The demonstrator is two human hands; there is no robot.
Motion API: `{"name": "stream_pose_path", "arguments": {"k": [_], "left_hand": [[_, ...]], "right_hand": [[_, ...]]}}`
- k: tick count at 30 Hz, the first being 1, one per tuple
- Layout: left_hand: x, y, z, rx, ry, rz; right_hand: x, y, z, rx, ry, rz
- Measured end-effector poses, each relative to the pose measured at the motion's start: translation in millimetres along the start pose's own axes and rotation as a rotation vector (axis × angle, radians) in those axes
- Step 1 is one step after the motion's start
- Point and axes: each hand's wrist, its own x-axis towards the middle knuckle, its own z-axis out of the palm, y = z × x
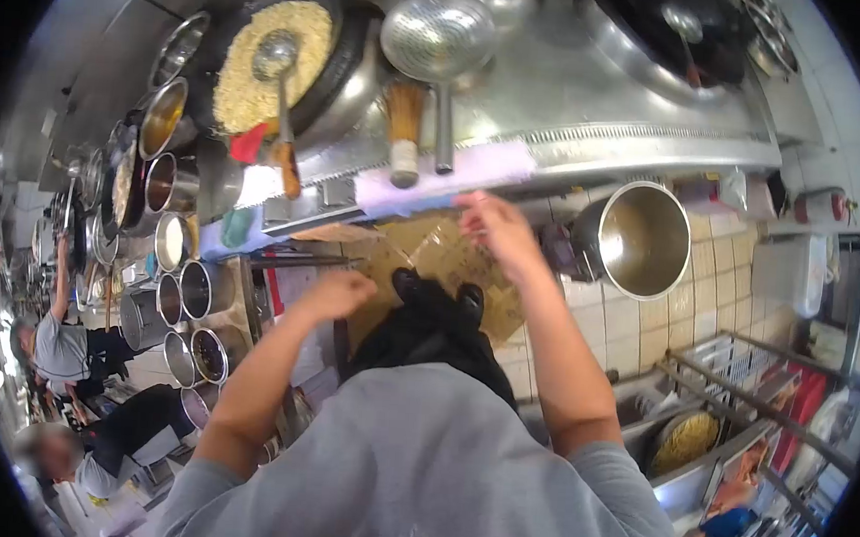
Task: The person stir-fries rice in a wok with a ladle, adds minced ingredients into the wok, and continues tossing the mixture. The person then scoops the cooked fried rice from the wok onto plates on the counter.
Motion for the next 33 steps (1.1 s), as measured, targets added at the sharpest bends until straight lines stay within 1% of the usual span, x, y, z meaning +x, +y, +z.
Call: {"name": "stream_pose_path", "arguments": {"k": [1, 2, 3, 5, 6, 7, 8, 9, 10, 11, 12, 13, 15, 17, 19, 20, 21, 22, 23, 25, 26, 27, 29, 30, 32, 33], "left_hand": [[5, -22, -30, -0.123, 0.203, -0.046], [0, -25, -75, -0.129, 0.396, -0.156], [11, -55, -99, -0.093, 0.760, -0.079], [9, -57, -172, -0.254, 0.979, -0.129], [22, -69, -189, -0.139, 1.094, 0.012], [36, -85, -202, -0.014, 1.205, 0.150], [48, -97, -214, 0.031, 1.124, 0.184], [60, -103, -217, 0.022, 1.116, 0.204], [72, -112, -217, 0.093, 1.074, 0.184], [81, -115, -217, 0.087, 0.918, 0.090], [94, -125, -207, 0.172, 0.909, 0.058], [99, -129, -199, 0.208, 0.971, 0.091], [102, -132, -193, 0.179, 1.063, 0.143], [101, -135, -193, 0.125, 1.045, 0.160], [97, -136, -192, 0.068, 1.026, 0.171], [94, -137, -193, -0.001, 1.034, 0.209], [93, -140, -196, -0.067, 1.043, 0.246], [96, -146, -193, -0.015, 1.032, 0.224], [93, -146, -196, -0.020, 1.037, 0.220], [87, -141, -195, 0.071, 0.960, 0.113], [88, -140, -193, 0.068, 0.961, 0.105], [90, -139, -194, 0.051, 0.973, 0.097], [90, -143, -190, 0.033, 0.971, 0.074], [91, -145, -190, 0.034, 0.990, 0.100], [91, -143, -189, 0.040, 1.041, 0.139], [92, -142, -188, 0.038, 1.037, 0.137]], "right_hand": [[16, 0, 24, 0.007, -0.080, 0.061], [36, 6, 48, 0.074, -0.200, 0.115], [57, 11, 74, 0.137, -0.320, 0.170], [91, 6, 135, 0.271, -0.384, 0.296], [105, -4, 166, 0.242, -0.399, 0.283], [118, -13, 197, 0.411, -0.382, 0.332], [129, -21, 217, 0.583, -0.361, 0.383], [150, -19, 226, 0.563, -0.371, 0.374], [177, -18, 233, 0.619, -0.462, 0.378], [199, -20, 241, 0.675, -0.552, 0.385], [205, -39, 248, 0.715, -0.543, 0.478], [209, -56, 250, 0.540, -0.453, 0.436], [190, -100, 252, -0.114, -0.274, 0.186], [161, -129, 247, -0.749, -0.156, -0.011], [151, -117, 228, -1.103, -0.128, -0.376], [149, -102, 221, -1.114, -0.133, -0.380], [151, -84, 213, -1.242, -0.075, -0.495], [157, -72, 209, -1.364, -0.013, -0.608], [165, -69, 209, -1.370, -0.019, -0.611], [178, -60, 205, -1.340, -0.119, -0.395], [181, -68, 208, -1.245, -0.131, -0.362], [180, -87, 220, -1.251, -0.145, -0.369], [176, -117, 244, -0.995, -0.061, -0.048], [193, -113, 249, -0.984, -0.063, -0.204], [245, -92, 263, -1.015, 0.018, -0.492], [249, -96, 285, -1.007, 0.016, -0.406]]}}
